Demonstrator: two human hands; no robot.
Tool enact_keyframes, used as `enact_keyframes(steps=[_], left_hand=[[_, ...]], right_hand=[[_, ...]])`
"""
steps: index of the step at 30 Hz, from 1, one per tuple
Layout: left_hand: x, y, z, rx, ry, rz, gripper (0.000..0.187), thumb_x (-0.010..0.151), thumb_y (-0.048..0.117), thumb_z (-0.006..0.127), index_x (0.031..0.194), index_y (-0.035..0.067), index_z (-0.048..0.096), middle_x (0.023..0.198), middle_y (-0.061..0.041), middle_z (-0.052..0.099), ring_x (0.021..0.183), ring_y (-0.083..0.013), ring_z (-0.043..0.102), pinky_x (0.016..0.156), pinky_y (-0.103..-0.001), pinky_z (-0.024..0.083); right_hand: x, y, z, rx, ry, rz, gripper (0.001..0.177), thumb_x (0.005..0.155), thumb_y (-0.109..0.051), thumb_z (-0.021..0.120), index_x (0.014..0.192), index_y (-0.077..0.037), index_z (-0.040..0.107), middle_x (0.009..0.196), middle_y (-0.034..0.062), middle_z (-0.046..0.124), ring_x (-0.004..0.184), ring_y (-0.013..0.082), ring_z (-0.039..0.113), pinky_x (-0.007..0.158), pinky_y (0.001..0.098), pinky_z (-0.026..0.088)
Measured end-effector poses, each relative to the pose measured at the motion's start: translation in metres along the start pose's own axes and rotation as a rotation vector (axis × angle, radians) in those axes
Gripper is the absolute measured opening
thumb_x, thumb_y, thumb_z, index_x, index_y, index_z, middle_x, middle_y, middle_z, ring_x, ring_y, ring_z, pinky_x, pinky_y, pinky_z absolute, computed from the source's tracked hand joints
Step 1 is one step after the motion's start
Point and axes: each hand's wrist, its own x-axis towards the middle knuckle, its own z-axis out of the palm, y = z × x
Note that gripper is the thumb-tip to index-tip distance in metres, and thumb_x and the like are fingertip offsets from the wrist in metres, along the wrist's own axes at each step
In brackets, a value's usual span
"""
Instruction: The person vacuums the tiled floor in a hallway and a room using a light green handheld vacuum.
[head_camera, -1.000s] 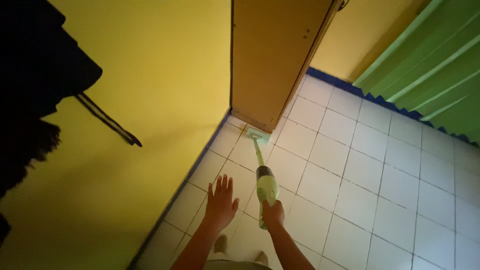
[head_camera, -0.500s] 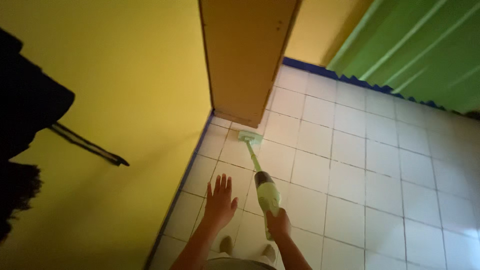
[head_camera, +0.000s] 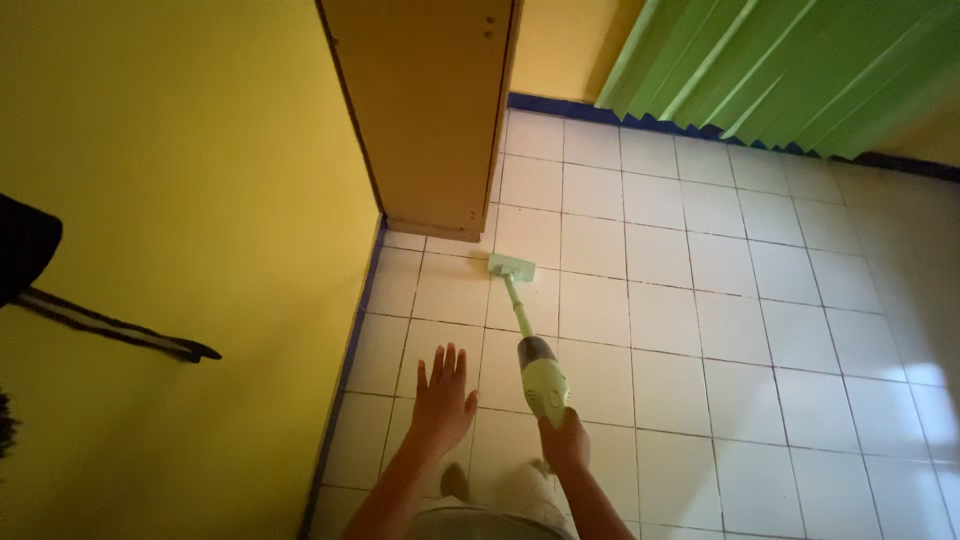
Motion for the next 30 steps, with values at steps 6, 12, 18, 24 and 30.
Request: enact_keyframes(steps=[6, 12, 18, 24, 30], left_hand=[[0.012, 0.001, 0.001, 0.048, -0.054, -0.021, 0.078, 0.103, 0.040, 0.047, 0.161, 0.002, 0.011, 0.170, -0.019, 0.006, 0.157, -0.0339, 0.003, 0.125, -0.057, 0.004], [0.053, 0.003, 0.010, 0.093, -0.089, -0.041, 0.081, 0.102, 0.042, 0.048, 0.160, 0.002, 0.009, 0.169, -0.018, 0.003, 0.157, -0.0334, 0.002, 0.124, -0.057, 0.003], [0.106, 0.008, -0.003, 0.050, -0.085, -0.045, 0.080, 0.102, 0.041, 0.050, 0.161, 0.003, 0.012, 0.170, -0.017, 0.007, 0.158, -0.0328, 0.005, 0.125, -0.057, 0.005], [0.156, 0.035, -0.030, 0.044, 0.029, 0.000, 0.075, 0.103, 0.037, 0.051, 0.158, 0.001, 0.016, 0.168, -0.021, 0.010, 0.156, -0.0363, 0.008, 0.124, -0.058, 0.007], [0.205, 0.061, -0.048, -0.022, 0.075, -0.048, 0.075, 0.101, 0.036, 0.054, 0.158, 0.001, 0.019, 0.167, -0.020, 0.012, 0.157, -0.0356, 0.008, 0.124, -0.058, 0.007]], right_hand=[[0.014, -0.014, -0.016, -0.025, -0.067, 0.001, 0.060, 0.085, -0.050, 0.067, 0.124, -0.005, 0.058, 0.109, 0.0241, 0.074, 0.104, 0.0429, 0.071, 0.092, 0.0523, 0.055], [0.044, -0.035, -0.030, -0.005, -0.065, -0.022, 0.058, 0.085, -0.046, 0.070, 0.125, -0.006, 0.061, 0.107, 0.0236, 0.074, 0.100, 0.0412, 0.072, 0.089, 0.0510, 0.057], [0.098, -0.058, -0.042, -0.026, -0.091, -0.044, 0.060, 0.084, -0.047, 0.069, 0.127, -0.006, 0.059, 0.107, 0.0216, 0.075, 0.098, 0.0387, 0.073, 0.088, 0.0497, 0.058], [0.164, -0.067, -0.049, -0.044, -0.091, -0.077, 0.061, 0.085, -0.051, 0.070, 0.121, -0.003, 0.060, 0.108, 0.0246, 0.073, 0.102, 0.0430, 0.070, 0.091, 0.0506, 0.056], [0.224, -0.079, -0.061, -0.077, -0.104, -0.087, 0.060, 0.086, -0.051, 0.069, 0.121, -0.003, 0.060, 0.109, 0.0262, 0.072, 0.106, 0.0440, 0.069, 0.094, 0.0517, 0.055]])
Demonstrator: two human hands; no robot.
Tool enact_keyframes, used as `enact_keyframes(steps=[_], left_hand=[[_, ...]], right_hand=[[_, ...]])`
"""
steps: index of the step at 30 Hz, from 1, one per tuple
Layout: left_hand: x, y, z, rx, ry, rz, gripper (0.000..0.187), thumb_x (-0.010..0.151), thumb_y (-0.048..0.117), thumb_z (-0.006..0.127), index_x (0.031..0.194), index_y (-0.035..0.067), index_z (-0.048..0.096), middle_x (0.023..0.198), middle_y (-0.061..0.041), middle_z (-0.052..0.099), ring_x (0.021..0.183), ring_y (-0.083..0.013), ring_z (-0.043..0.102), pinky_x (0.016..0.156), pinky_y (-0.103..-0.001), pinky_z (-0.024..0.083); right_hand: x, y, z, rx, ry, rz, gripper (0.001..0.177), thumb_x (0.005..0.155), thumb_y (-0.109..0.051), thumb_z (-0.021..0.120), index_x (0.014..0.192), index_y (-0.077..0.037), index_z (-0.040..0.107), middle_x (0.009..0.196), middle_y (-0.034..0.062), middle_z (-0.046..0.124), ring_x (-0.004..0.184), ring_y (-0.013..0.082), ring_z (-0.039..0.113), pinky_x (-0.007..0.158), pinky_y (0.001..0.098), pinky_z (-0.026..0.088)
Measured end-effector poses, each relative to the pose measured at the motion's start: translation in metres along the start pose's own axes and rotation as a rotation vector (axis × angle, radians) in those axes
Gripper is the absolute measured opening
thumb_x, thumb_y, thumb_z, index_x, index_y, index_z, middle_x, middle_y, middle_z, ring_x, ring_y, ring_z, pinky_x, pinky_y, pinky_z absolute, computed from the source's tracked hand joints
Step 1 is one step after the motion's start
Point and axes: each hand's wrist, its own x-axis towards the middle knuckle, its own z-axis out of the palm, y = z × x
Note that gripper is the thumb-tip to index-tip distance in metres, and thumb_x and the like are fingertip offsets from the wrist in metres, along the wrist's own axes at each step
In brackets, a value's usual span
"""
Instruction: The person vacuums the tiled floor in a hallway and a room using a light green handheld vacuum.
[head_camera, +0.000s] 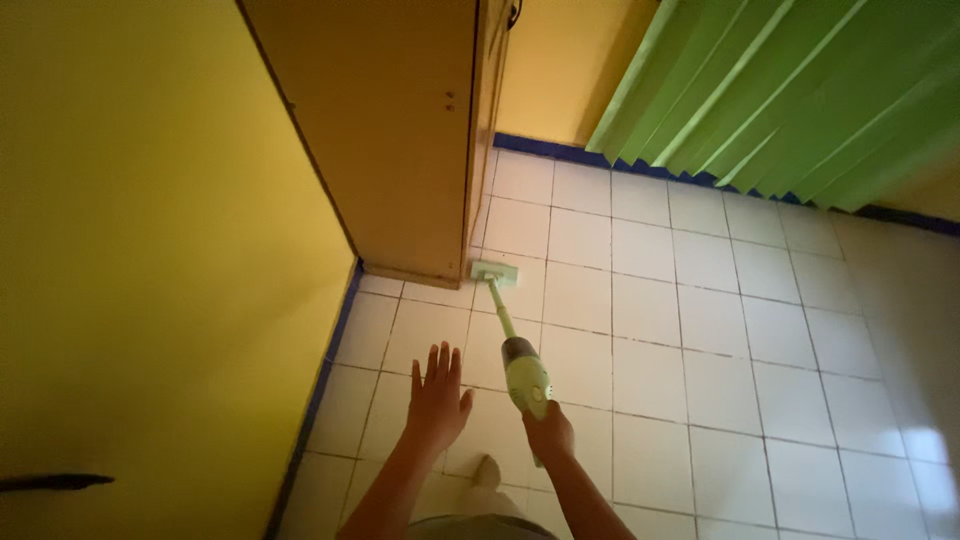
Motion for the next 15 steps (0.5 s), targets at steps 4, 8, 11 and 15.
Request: enact_keyframes(steps=[4, 8, 11, 15], left_hand=[[0.029, 0.014, 0.000, 0.008, 0.025, -0.014, 0.076, 0.101, 0.037, 0.053, 0.157, 0.001, 0.018, 0.168, -0.022, 0.012, 0.156, -0.0356, 0.008, 0.124, -0.058, 0.007], [0.051, 0.019, 0.008, 0.024, 0.082, 0.009, 0.078, 0.100, 0.037, 0.052, 0.157, -0.001, 0.016, 0.167, -0.023, 0.011, 0.155, -0.0361, 0.007, 0.122, -0.059, 0.006], [0.070, 0.023, 0.004, 0.025, 0.041, -0.011, 0.078, 0.100, 0.038, 0.052, 0.158, 0.000, 0.015, 0.167, -0.022, 0.009, 0.155, -0.0358, 0.005, 0.123, -0.058, 0.005], [0.094, 0.022, 0.003, 0.002, 0.069, 0.022, 0.077, 0.101, 0.037, 0.052, 0.158, 0.000, 0.016, 0.167, -0.021, 0.011, 0.156, -0.0357, 0.006, 0.123, -0.059, 0.005]], right_hand=[[0.025, -0.015, -0.017, -0.011, 0.007, -0.062, 0.058, 0.088, -0.048, 0.066, 0.121, -0.001, 0.059, 0.108, 0.0260, 0.073, 0.104, 0.0436, 0.070, 0.093, 0.0511, 0.056], [0.035, -0.039, -0.037, 0.020, -0.077, 0.032, 0.060, 0.090, -0.048, 0.065, 0.125, -0.001, 0.055, 0.112, 0.0256, 0.071, 0.104, 0.0421, 0.071, 0.092, 0.0504, 0.057], [0.049, -0.051, -0.048, 0.014, -0.103, 0.057, 0.060, 0.092, -0.049, 0.064, 0.126, -0.001, 0.055, 0.113, 0.0254, 0.071, 0.103, 0.0413, 0.073, 0.091, 0.0499, 0.058], [0.074, -0.048, -0.041, 0.042, -0.056, 0.010, 0.060, 0.090, -0.047, 0.065, 0.126, 0.000, 0.054, 0.109, 0.0235, 0.072, 0.102, 0.0405, 0.072, 0.090, 0.0493, 0.059]])
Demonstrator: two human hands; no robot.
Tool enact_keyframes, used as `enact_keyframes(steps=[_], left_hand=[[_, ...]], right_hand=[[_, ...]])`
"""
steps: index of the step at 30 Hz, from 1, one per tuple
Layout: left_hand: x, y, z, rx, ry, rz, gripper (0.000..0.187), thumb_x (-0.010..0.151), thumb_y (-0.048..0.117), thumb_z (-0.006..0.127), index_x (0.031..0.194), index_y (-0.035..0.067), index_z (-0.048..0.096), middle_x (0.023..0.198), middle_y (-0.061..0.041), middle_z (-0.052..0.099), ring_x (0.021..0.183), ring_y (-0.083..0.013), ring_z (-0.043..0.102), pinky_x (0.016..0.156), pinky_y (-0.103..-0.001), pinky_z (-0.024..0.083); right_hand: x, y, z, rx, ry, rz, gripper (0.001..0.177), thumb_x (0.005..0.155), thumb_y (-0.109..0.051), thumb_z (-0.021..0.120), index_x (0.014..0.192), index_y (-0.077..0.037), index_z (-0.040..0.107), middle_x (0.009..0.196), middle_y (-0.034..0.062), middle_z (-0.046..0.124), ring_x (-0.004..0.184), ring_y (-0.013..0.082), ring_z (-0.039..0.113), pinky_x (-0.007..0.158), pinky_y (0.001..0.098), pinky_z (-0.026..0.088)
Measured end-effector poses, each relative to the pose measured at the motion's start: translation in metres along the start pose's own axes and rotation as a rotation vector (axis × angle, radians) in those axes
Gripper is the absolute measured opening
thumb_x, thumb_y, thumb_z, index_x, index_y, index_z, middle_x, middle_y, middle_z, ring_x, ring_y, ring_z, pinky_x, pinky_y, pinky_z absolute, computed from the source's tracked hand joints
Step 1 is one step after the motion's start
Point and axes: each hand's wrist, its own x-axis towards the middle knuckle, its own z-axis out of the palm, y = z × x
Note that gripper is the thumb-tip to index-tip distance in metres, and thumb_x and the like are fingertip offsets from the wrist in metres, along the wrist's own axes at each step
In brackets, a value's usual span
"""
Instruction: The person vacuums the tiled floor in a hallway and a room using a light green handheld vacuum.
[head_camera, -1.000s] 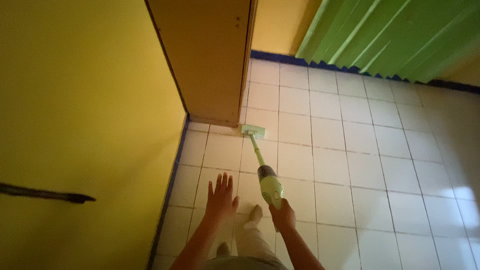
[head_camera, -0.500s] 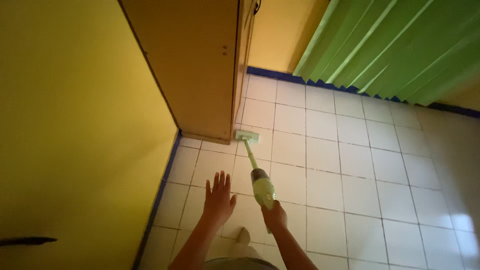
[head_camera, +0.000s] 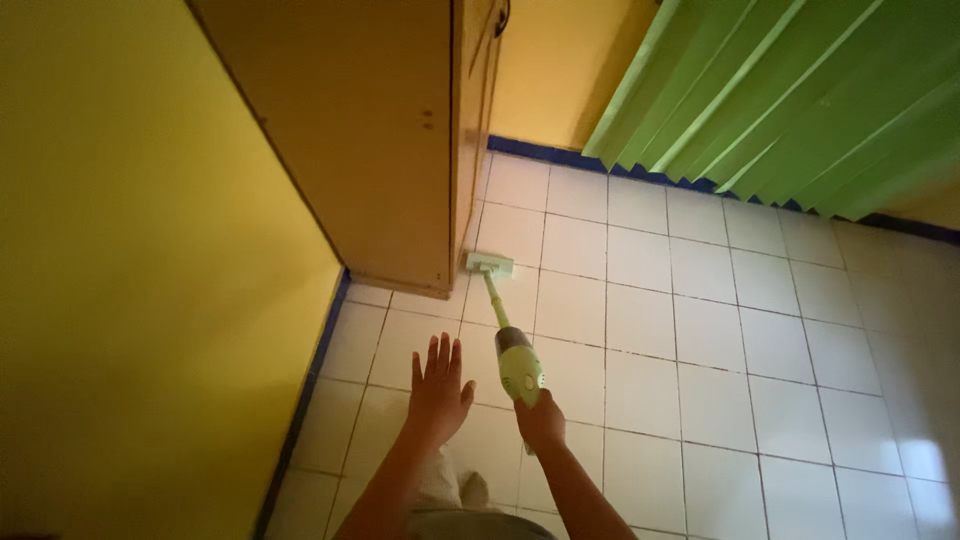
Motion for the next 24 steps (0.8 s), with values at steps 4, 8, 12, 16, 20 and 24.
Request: enact_keyframes(steps=[4, 8, 12, 16, 20, 24], left_hand=[[0.045, -0.005, -0.004, 0.000, -0.045, 0.007, 0.077, 0.100, 0.037, 0.053, 0.158, 0.000, 0.018, 0.168, -0.021, 0.012, 0.156, -0.0362, 0.006, 0.123, -0.060, 0.005], [0.087, -0.013, -0.015, 0.002, 0.003, 0.056, 0.079, 0.098, 0.037, 0.056, 0.157, -0.001, 0.020, 0.166, -0.022, 0.013, 0.155, -0.0376, 0.008, 0.122, -0.061, 0.007], [0.135, -0.020, -0.035, 0.010, -0.023, 0.072, 0.079, 0.099, 0.037, 0.056, 0.158, 0.001, 0.019, 0.167, -0.022, 0.010, 0.156, -0.0368, 0.009, 0.123, -0.060, 0.009], [0.180, -0.032, -0.050, 0.031, -0.048, 0.117, 0.078, 0.100, 0.037, 0.055, 0.158, 0.000, 0.018, 0.168, -0.022, 0.008, 0.155, -0.0365, 0.010, 0.123, -0.060, 0.009], [0.213, -0.041, -0.067, -0.009, -0.077, 0.132, 0.080, 0.100, 0.037, 0.055, 0.159, 0.001, 0.015, 0.169, -0.021, 0.005, 0.155, -0.0359, 0.008, 0.122, -0.059, 0.009], [0.239, -0.050, -0.074, -0.011, -0.129, 0.154, 0.078, 0.101, 0.036, 0.054, 0.159, 0.001, 0.014, 0.169, -0.020, 0.005, 0.157, -0.0348, 0.006, 0.123, -0.058, 0.008]], right_hand=[[0.032, -0.017, -0.004, -0.021, 0.062, -0.017, 0.059, 0.088, -0.048, 0.069, 0.122, -0.001, 0.059, 0.108, 0.0229, 0.073, 0.103, 0.0415, 0.071, 0.092, 0.0500, 0.056], [0.057, -0.043, -0.010, 0.017, 0.017, 0.056, 0.059, 0.088, -0.046, 0.068, 0.124, -0.002, 0.057, 0.106, 0.0224, 0.073, 0.100, 0.0392, 0.074, 0.090, 0.0484, 0.058], [0.090, -0.073, -0.017, 0.036, 0.036, 0.060, 0.054, 0.088, -0.044, 0.069, 0.119, -0.001, 0.059, 0.103, 0.0225, 0.074, 0.099, 0.0391, 0.073, 0.089, 0.0487, 0.057], [0.121, -0.098, -0.016, 0.058, 0.027, 0.093, 0.052, 0.087, -0.041, 0.069, 0.119, -0.001, 0.059, 0.102, 0.0215, 0.075, 0.097, 0.0386, 0.074, 0.089, 0.0483, 0.058], [0.146, -0.116, -0.011, 0.052, 0.089, 0.064, 0.054, 0.086, -0.043, 0.070, 0.119, -0.002, 0.059, 0.102, 0.0225, 0.074, 0.098, 0.0395, 0.073, 0.087, 0.0488, 0.058], [0.169, -0.137, -0.015, 0.057, 0.095, 0.082, 0.053, 0.086, -0.043, 0.071, 0.117, -0.002, 0.061, 0.101, 0.0218, 0.075, 0.097, 0.0393, 0.072, 0.087, 0.0493, 0.057]])
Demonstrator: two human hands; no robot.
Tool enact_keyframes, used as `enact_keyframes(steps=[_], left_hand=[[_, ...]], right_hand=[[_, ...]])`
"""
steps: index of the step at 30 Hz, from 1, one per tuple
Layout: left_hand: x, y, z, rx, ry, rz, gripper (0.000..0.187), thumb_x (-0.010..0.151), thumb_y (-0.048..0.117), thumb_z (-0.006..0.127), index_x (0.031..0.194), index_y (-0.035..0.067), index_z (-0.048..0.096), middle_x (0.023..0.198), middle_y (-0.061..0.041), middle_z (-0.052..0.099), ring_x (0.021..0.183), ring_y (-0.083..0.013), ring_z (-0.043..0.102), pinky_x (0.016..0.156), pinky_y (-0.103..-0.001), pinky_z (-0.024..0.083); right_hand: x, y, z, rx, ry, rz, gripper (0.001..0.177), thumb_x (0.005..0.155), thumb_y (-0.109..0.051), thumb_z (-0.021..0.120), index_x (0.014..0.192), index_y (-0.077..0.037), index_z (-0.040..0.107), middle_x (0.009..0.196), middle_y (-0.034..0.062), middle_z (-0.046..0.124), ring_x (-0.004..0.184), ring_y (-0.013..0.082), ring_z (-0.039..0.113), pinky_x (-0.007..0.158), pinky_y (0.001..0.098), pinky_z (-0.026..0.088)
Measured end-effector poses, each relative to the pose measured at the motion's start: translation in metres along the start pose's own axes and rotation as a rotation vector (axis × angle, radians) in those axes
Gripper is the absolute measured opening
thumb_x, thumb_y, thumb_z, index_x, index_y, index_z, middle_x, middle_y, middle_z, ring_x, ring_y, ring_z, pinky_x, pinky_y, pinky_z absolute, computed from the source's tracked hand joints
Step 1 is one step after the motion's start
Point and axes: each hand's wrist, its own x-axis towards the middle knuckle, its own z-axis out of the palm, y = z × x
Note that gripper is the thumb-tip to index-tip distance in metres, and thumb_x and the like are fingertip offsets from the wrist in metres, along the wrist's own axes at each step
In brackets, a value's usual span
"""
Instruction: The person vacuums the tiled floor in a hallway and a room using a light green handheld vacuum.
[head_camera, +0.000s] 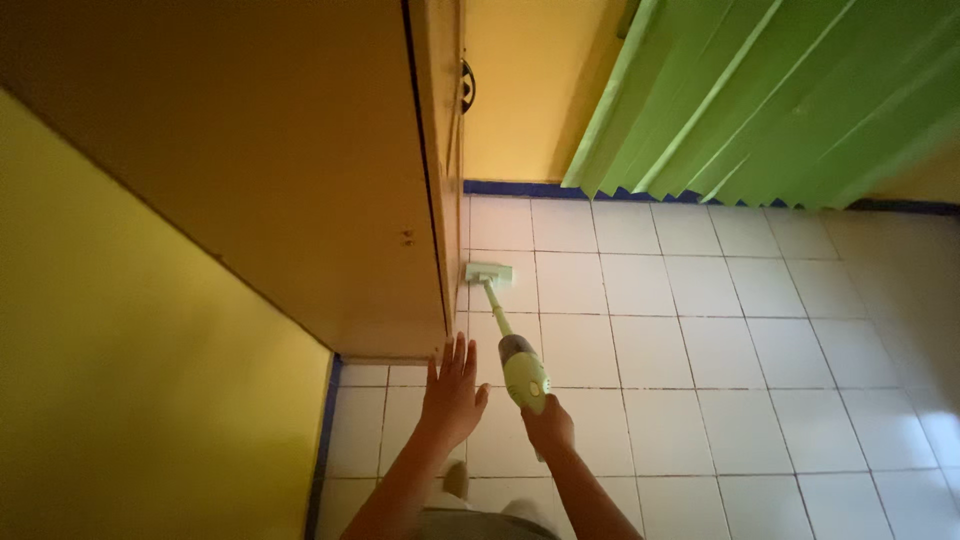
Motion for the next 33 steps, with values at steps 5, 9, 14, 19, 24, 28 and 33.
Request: enact_keyframes(steps=[5, 9, 14, 19, 24, 28, 33], left_hand=[[0.031, -0.015, 0.010, 0.036, 0.079, 0.069, 0.080, 0.099, 0.036, 0.055, 0.158, -0.001, 0.015, 0.167, -0.022, 0.005, 0.155, -0.0368, 0.006, 0.122, -0.058, 0.009], [0.056, -0.021, 0.019, 0.023, 0.062, 0.041, 0.081, 0.098, 0.037, 0.057, 0.158, 0.000, 0.016, 0.169, -0.020, 0.008, 0.157, -0.0368, 0.007, 0.123, -0.059, 0.011], [0.105, -0.020, 0.031, 0.021, 0.072, 0.027, 0.086, 0.096, 0.040, 0.059, 0.159, 0.000, 0.017, 0.168, -0.021, 0.008, 0.156, -0.0384, 0.007, 0.122, -0.061, 0.012], [0.161, -0.011, 0.027, 0.027, 0.057, 0.009, 0.086, 0.097, 0.042, 0.059, 0.157, -0.001, 0.016, 0.166, -0.024, 0.006, 0.153, -0.0389, 0.006, 0.118, -0.064, 0.009], [0.196, 0.015, 0.001, 0.033, 0.109, -0.042, 0.080, 0.099, 0.038, 0.056, 0.158, -0.001, 0.019, 0.168, -0.023, 0.012, 0.156, -0.0375, 0.009, 0.123, -0.058, 0.008], [0.227, 0.030, -0.005, -0.014, 0.152, -0.059, 0.080, 0.098, 0.037, 0.057, 0.157, -0.003, 0.019, 0.166, -0.025, 0.012, 0.154, -0.0393, 0.008, 0.121, -0.059, 0.006], [0.251, 0.041, -0.005, -0.073, 0.143, -0.111, 0.079, 0.099, 0.036, 0.056, 0.158, -0.002, 0.019, 0.167, -0.023, 0.012, 0.155, -0.0391, 0.008, 0.122, -0.058, 0.007]], right_hand=[[0.008, -0.035, -0.018, 0.046, -0.046, 0.046, 0.052, 0.087, -0.042, 0.067, 0.121, -0.004, 0.059, 0.099, 0.0203, 0.077, 0.091, 0.0370, 0.076, 0.085, 0.0480, 0.059], [0.034, -0.054, -0.028, 0.065, -0.120, 0.125, 0.053, 0.088, -0.043, 0.066, 0.124, -0.004, 0.058, 0.098, 0.0209, 0.078, 0.086, 0.0367, 0.079, 0.083, 0.0462, 0.062], [0.095, -0.051, -0.023, 0.004, -0.029, -0.026, 0.055, 0.088, -0.044, 0.069, 0.122, -0.002, 0.059, 0.107, 0.0221, 0.074, 0.100, 0.0380, 0.072, 0.090, 0.0473, 0.057], [0.163, -0.061, -0.031, -0.008, -0.115, 0.038, 0.058, 0.091, -0.046, 0.064, 0.127, -0.002, 0.054, 0.113, 0.0223, 0.072, 0.102, 0.0383, 0.075, 0.091, 0.0476, 0.059], [0.220, -0.073, -0.052, -0.092, -0.026, -0.091, 0.060, 0.088, -0.050, 0.068, 0.121, -0.001, 0.059, 0.111, 0.0240, 0.073, 0.107, 0.0412, 0.070, 0.095, 0.0486, 0.055], [0.261, -0.081, -0.074, -0.090, -0.104, -0.079, 0.057, 0.089, -0.047, 0.066, 0.122, 0.000, 0.059, 0.110, 0.0244, 0.073, 0.106, 0.0409, 0.072, 0.094, 0.0489, 0.056], [0.309, -0.089, -0.085, -0.155, -0.117, -0.094, 0.057, 0.090, -0.048, 0.064, 0.121, 0.000, 0.059, 0.108, 0.0245, 0.074, 0.104, 0.0400, 0.073, 0.093, 0.0474, 0.057]])
